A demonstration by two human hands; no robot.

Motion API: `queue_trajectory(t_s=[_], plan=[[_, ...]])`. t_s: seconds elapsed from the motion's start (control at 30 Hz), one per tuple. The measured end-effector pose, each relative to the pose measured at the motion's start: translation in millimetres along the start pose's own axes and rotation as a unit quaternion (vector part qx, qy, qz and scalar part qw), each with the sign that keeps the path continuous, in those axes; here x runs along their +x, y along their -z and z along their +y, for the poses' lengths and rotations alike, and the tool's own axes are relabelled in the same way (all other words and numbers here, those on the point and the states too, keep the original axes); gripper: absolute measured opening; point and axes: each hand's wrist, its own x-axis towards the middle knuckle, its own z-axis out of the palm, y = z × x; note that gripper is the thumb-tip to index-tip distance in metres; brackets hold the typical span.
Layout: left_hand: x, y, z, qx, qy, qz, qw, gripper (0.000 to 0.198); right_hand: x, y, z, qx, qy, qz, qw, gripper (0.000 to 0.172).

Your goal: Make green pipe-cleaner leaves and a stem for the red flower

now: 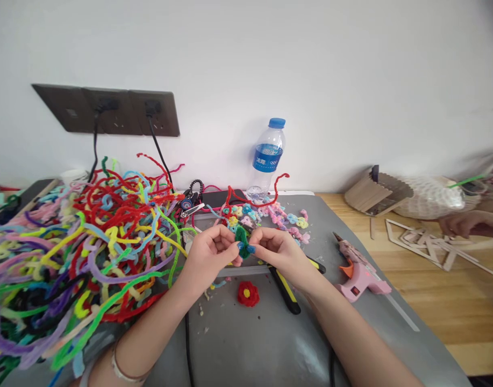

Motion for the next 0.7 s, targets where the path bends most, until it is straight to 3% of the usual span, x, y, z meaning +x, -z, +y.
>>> queue_trajectory(t_s=[0.7], plan=[[1.1, 0.3, -0.7, 0.003, -0.005, -0.005, 1.000, 0.019, 0.0, 0.1, -0.1, 0.005, 0.000, -0.006, 1.000, 0.029]])
